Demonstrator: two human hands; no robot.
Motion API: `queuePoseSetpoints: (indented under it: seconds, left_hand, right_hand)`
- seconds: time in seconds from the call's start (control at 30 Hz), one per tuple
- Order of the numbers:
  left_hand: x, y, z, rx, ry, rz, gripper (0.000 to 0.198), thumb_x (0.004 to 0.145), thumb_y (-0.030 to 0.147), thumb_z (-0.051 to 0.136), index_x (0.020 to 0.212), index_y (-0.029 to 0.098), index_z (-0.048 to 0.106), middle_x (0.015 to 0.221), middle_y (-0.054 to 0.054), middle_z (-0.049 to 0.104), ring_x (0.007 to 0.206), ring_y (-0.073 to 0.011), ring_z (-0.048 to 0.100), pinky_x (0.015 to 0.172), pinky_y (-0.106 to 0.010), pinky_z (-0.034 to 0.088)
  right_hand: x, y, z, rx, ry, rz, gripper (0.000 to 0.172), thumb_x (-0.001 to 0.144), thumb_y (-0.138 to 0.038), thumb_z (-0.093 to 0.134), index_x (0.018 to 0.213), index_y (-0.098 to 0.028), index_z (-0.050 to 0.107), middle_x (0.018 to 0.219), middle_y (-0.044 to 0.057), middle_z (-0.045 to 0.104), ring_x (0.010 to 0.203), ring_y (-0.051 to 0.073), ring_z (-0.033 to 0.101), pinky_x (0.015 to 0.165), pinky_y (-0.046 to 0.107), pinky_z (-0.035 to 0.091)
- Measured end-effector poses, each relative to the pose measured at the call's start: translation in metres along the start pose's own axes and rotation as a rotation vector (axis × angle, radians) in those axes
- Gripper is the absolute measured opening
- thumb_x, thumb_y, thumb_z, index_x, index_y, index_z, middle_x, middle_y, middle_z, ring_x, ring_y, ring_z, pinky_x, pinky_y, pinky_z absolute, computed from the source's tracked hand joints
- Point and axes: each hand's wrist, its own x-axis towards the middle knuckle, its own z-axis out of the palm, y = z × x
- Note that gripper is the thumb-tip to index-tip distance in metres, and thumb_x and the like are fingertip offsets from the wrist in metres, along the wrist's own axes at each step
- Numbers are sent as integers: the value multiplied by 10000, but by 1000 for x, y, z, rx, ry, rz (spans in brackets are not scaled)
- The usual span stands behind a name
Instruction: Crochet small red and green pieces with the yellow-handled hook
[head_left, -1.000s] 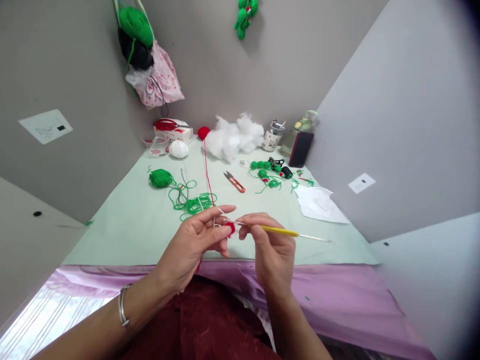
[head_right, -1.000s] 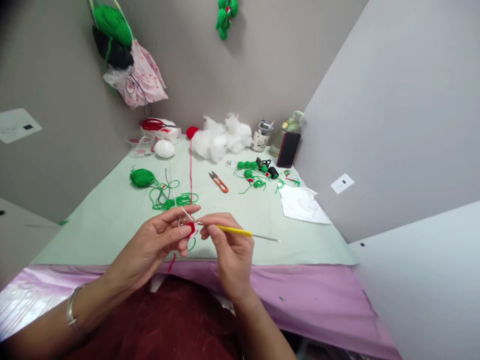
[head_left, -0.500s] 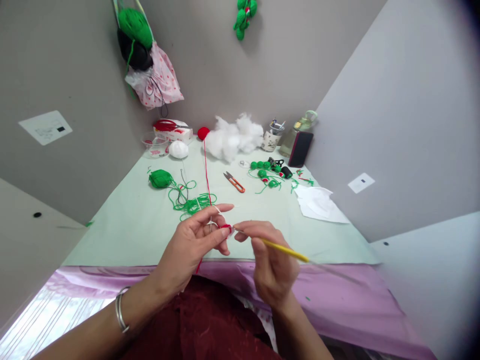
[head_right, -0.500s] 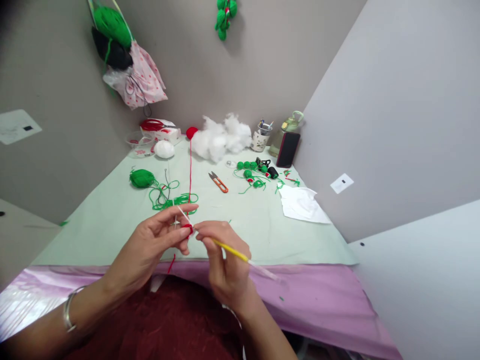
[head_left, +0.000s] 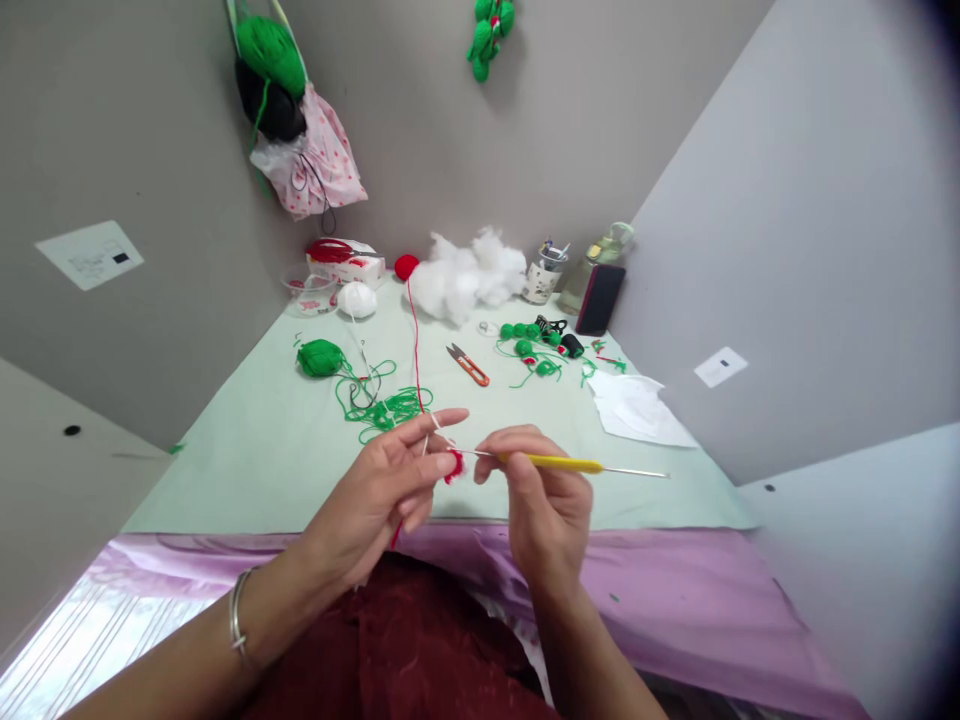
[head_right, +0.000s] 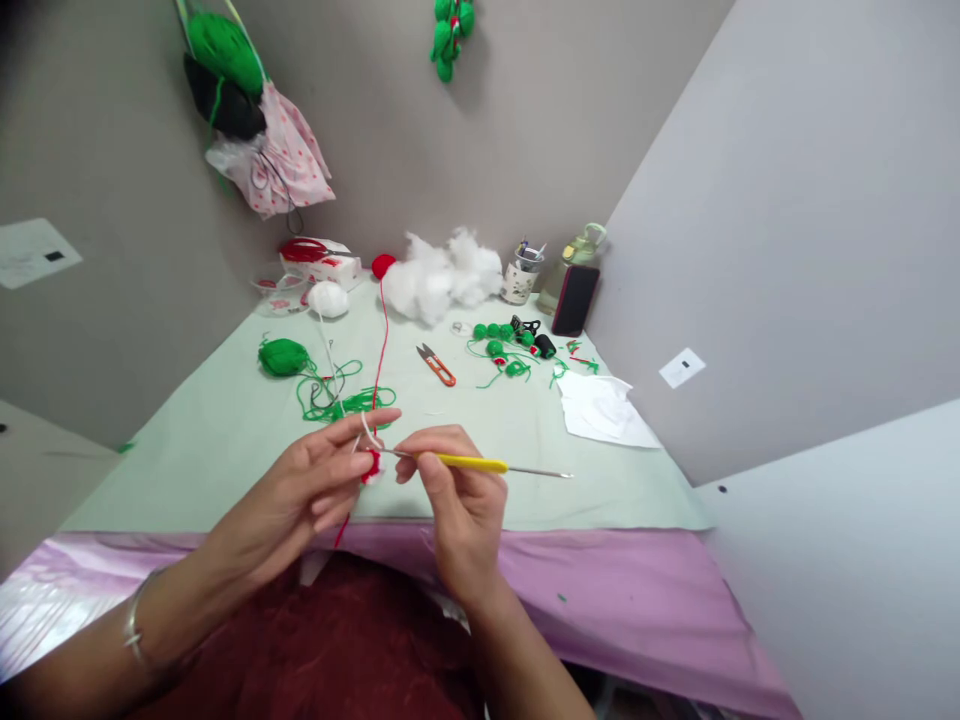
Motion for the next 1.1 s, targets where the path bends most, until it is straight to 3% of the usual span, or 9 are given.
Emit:
queuePoseSetpoints:
  seconds: [0.1, 0.2, 0.5, 1.1]
  left_hand:
    - [-3, -2, 5, 100, 3, 23, 550, 809, 304, 882, 1329, 221, 721, 861, 24, 621, 487, -11, 300, 385, -150, 205]
    - [-5, -3, 6, 160, 21, 35, 615, 816, 292, 862, 1397, 241, 669, 873, 26, 620, 495, -21, 302, 399, -165, 199]
    - [-3, 0, 5, 164, 83, 64, 511, 814, 263, 822, 1305, 199, 698, 876, 31, 599, 478, -12, 243, 416, -195, 171]
    - [-4, -1, 7, 171, 92, 63, 571, 773, 329, 885, 1305, 222, 709, 846, 50, 554, 490, -21, 271, 414, -199, 166]
  right_hand:
    - [2, 6, 1, 55, -35, 86, 189, 1041, -288, 607, 1020, -235, 787, 906, 46, 718, 750, 173, 656, 712, 350, 551]
    - [1, 8, 0, 79, -21, 111, 190, 1039, -304, 611, 1026, -237, 788, 919, 46, 719, 739, 169, 650, 714, 354, 545]
    - [-3, -5, -4, 43, 43, 7, 204, 1053, -245, 565, 989, -238, 759, 866, 30, 688, 736, 170, 627, 699, 346, 515]
    - [-4, -6, -1, -21, 17, -16, 206, 1060, -244, 551, 984, -244, 743, 840, 28, 682, 757, 182, 633, 704, 353, 524]
